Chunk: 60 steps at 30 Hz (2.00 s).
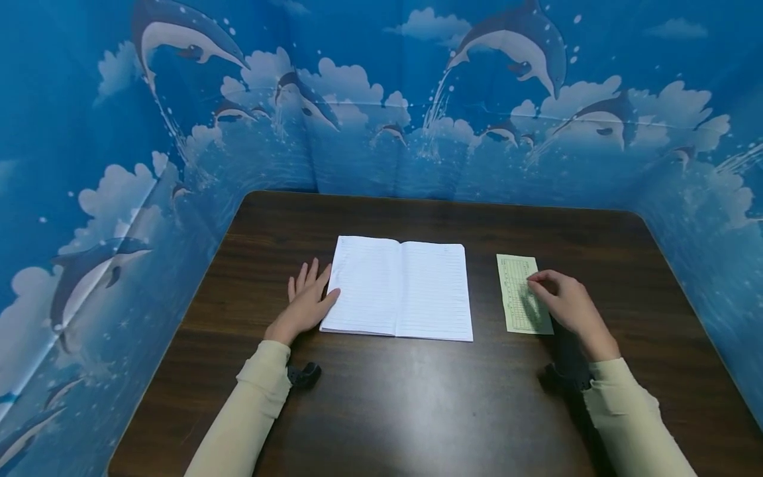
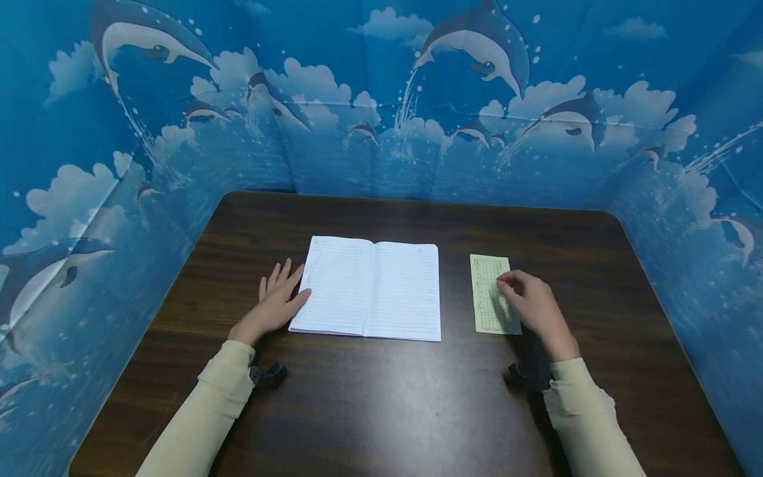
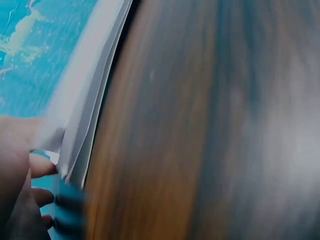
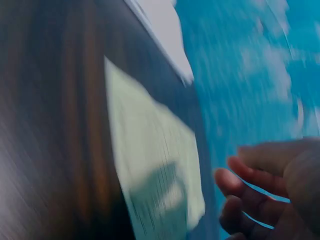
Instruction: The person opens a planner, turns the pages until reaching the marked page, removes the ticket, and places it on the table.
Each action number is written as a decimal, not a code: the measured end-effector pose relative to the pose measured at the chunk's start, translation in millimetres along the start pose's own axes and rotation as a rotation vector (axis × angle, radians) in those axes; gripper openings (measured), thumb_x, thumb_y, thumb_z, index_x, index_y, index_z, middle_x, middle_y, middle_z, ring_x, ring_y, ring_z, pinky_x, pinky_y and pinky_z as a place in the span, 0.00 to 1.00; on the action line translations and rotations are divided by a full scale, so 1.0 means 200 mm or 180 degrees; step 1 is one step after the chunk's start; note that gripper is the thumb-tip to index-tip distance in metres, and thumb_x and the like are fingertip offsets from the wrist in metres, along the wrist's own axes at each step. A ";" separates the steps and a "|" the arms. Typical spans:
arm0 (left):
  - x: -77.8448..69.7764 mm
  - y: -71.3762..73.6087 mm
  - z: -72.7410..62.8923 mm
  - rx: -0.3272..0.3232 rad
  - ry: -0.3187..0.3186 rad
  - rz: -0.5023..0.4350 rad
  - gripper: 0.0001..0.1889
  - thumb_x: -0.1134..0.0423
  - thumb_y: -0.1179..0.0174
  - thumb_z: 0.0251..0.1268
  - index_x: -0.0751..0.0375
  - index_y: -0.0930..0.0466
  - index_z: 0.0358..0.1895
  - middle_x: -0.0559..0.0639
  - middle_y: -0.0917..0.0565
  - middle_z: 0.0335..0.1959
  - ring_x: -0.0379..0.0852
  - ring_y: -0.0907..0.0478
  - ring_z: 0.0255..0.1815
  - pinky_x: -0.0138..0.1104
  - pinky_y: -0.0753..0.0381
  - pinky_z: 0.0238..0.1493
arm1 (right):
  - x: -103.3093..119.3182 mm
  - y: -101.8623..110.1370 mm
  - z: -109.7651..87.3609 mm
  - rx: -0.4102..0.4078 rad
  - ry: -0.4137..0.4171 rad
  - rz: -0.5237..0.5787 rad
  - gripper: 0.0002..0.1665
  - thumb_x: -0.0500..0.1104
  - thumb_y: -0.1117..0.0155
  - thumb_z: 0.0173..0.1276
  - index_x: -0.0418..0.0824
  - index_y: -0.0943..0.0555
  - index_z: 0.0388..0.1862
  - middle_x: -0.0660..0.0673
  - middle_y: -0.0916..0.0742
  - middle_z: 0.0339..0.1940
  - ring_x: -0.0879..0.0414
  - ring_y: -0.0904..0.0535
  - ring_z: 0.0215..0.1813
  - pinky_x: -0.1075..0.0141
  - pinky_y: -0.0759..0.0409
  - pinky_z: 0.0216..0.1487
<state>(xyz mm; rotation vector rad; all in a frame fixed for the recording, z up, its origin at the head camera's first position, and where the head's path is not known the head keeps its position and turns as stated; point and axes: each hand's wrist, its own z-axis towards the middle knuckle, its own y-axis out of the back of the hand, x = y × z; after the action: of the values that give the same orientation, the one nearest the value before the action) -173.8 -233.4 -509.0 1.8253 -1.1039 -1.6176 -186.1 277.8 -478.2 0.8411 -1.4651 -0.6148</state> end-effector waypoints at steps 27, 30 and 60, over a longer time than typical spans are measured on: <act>-0.24 0.10 0.04 -0.0390 0.0193 -0.0993 0.20 0.53 0.52 0.84 0.66 0.32 0.65 0.50 0.28 0.30 0.47 0.32 0.27 0.36 0.32 0.32 | 0.32 -0.34 0.04 0.0285 0.0186 -0.0195 0.08 0.43 0.31 0.74 0.38 0.16 0.42 0.42 0.14 0.34 0.53 0.26 0.31 0.63 0.30 0.33; -0.31 0.13 0.05 -0.0397 0.0091 -0.1008 0.18 0.53 0.53 0.83 0.63 0.29 0.60 0.48 0.30 0.28 0.46 0.34 0.26 0.35 0.33 0.31 | 0.32 -0.34 0.04 0.0290 0.0183 -0.0165 0.08 0.43 0.30 0.73 0.38 0.16 0.41 0.42 0.14 0.34 0.52 0.26 0.31 0.63 0.30 0.34; -1.02 -0.01 0.24 -0.0010 -0.0586 0.0589 0.22 0.49 0.52 0.73 0.49 0.37 0.17 0.41 0.39 0.15 0.41 0.39 0.18 0.36 0.41 0.22 | 0.28 -0.37 0.04 0.0163 0.0335 -0.0013 0.08 0.43 0.29 0.72 0.39 0.16 0.38 0.47 0.18 0.28 0.56 0.27 0.31 0.63 0.29 0.37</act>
<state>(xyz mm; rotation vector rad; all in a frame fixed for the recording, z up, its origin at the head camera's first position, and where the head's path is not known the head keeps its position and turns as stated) -216.4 -61.1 -398.6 1.5452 -1.3073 -1.6998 -181.9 189.0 -505.2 0.9032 -1.3888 -0.5301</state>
